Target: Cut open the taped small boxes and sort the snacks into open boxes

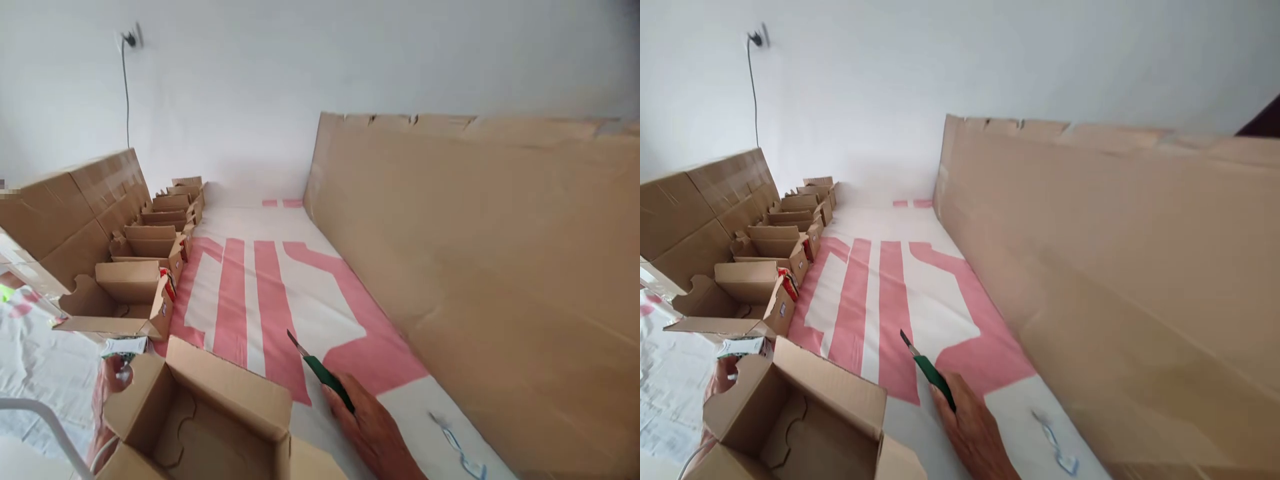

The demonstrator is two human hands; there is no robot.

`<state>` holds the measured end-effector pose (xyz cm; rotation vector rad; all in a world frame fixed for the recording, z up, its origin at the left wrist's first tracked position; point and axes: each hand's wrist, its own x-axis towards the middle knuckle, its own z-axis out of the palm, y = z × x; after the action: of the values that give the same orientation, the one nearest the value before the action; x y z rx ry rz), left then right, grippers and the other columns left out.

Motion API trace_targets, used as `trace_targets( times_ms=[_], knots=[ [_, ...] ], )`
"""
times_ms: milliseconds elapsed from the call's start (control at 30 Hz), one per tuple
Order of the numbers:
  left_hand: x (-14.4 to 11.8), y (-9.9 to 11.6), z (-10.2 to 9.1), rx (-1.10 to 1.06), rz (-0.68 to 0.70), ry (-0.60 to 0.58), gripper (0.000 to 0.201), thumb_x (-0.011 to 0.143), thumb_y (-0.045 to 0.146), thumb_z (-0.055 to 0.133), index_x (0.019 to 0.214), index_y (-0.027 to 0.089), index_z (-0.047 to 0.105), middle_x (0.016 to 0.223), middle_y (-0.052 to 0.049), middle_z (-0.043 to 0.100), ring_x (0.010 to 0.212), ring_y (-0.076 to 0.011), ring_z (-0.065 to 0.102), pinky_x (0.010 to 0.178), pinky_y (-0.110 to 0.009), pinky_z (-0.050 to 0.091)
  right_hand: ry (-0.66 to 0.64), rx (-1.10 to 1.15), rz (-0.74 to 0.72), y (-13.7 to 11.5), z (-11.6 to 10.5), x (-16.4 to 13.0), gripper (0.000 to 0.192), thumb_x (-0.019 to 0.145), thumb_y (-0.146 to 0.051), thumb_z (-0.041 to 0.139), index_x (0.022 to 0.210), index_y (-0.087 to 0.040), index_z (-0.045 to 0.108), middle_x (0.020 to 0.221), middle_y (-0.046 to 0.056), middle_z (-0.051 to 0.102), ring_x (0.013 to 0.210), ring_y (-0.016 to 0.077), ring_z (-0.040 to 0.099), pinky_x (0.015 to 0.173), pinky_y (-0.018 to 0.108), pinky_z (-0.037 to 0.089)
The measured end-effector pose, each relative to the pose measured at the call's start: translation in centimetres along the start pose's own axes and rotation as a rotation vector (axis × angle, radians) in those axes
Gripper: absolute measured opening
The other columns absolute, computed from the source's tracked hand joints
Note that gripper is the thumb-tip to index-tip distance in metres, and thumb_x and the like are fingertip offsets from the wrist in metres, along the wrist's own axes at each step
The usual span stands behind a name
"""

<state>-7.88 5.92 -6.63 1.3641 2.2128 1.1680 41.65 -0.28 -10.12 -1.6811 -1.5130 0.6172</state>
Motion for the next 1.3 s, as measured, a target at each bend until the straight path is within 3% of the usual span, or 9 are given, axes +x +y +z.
trace_targets(
  times_ms=[200, 300, 433, 567, 700, 967, 1133, 1300],
  knots=[
    [-0.7, -0.8, 0.9, 0.049, -0.021, 0.143, 0.04, 0.058, 0.054, 0.077, 0.091, 0.039, 0.058, 0.091, -0.005, 0.075, 0.1, -0.0491, 0.071, 0.082, -0.06, 0.052, -0.1, 0.333, 0.193, -3.0, 1.0, 3.2, 0.048, 0.095, -0.071, 0.049, 0.099, -0.028, 0.069, 0.068, 0.0, 0.058, 0.061, 0.0245, 0.056, 0.057, 0.037, 0.048],
    [-1.0, -0.9, 0.9, 0.1, -0.033, 0.123, 0.041, 0.064, 0.052, 0.074, 0.098, 0.038, 0.057, 0.096, -0.004, 0.077, 0.106, -0.0472, 0.072, 0.086, -0.058, 0.054, -0.188, 0.451, 0.208, -4.8, 1.5, 4.8, 0.049, 0.09, -0.073, 0.058, 0.095, -0.025, 0.068, 0.067, -0.001, 0.056, 0.062, 0.0209, 0.052, 0.059, 0.033, 0.046],
    [-1.0, -1.5, 1.0, 0.286, -0.104, 0.053, 0.032, 0.082, 0.041, 0.062, 0.111, 0.032, 0.054, 0.111, -0.005, 0.078, 0.113, -0.0374, 0.073, 0.092, -0.046, 0.055, -0.262, 0.599, 0.226, -6.0, 3.0, 7.2, 0.057, 0.086, -0.08, 0.06, 0.083, -0.023, 0.064, 0.069, -0.001, 0.058, 0.062, 0.0179, 0.054, 0.062, 0.032, 0.046],
    [-1.0, -2.5, 1.3, 0.37, -0.054, 0.012, 0.03, 0.088, 0.04, 0.054, 0.117, 0.029, 0.051, 0.12, -0.008, 0.077, 0.115, -0.0342, 0.073, 0.092, -0.042, 0.055, -0.282, 0.682, 0.279, -5.9, 5.3, 9.7, 0.067, 0.077, -0.087, 0.065, 0.095, -0.023, 0.065, 0.07, -0.004, 0.057, 0.051, 0.0128, 0.047, 0.053, 0.031, 0.044],
    [-0.9, -3.7, 1.7, 0.365, 0.002, 0.007, 0.033, 0.089, 0.042, 0.049, 0.118, 0.027, 0.049, 0.116, -0.009, 0.078, 0.111, -0.0312, 0.074, 0.092, -0.04, 0.054, -0.302, 0.698, 0.201, -6.3, 7.0, 12.2, 0.061, 0.078, -0.083, 0.068, 0.078, -0.022, 0.06, 0.063, -0.003, 0.056, 0.053, 0.0139, 0.052, 0.055, 0.031, 0.047],
    [-0.4, -4.5, 2.2, 0.243, 0.033, 0.039, 0.036, 0.078, 0.033, 0.055, 0.113, 0.028, 0.054, 0.099, -0.006, 0.082, 0.096, -0.0321, 0.078, 0.082, -0.042, 0.055, -0.308, 0.84, 0.172, -9.8, 9.2, 17.6, 0.052, 0.078, -0.072, 0.075, 0.082, -0.023, 0.06, 0.075, -0.002, 0.061, 0.055, 0.0123, 0.052, 0.048, 0.027, 0.042],
    [-0.9, -3.6, 2.5, 0.137, 0.099, 0.112, 0.038, 0.072, 0.035, 0.06, 0.109, 0.027, 0.058, 0.087, -0.005, 0.081, 0.085, -0.0341, 0.078, 0.073, -0.042, 0.057, -0.295, 0.903, 0.231, -11.6, 11.8, 23.1, 0.033, 0.084, -0.051, 0.074, 0.075, -0.021, 0.062, 0.07, 0.001, 0.062, 0.059, 0.0134, 0.056, 0.052, 0.026, 0.046],
    [-1.7, -3.1, 2.7, 0.09, 0.09, 0.121, 0.041, 0.075, 0.044, 0.064, 0.113, 0.029, 0.057, 0.086, -0.004, 0.079, 0.08, -0.0323, 0.077, 0.074, -0.041, 0.059, -0.283, 0.92, 0.273, -13.2, 14.5, 29.4, 0.016, 0.093, -0.033, 0.067, 0.084, -0.02, 0.066, 0.08, 0.004, 0.068, 0.06, 0.0122, 0.057, 0.05, 0.024, 0.048]
  ],
)
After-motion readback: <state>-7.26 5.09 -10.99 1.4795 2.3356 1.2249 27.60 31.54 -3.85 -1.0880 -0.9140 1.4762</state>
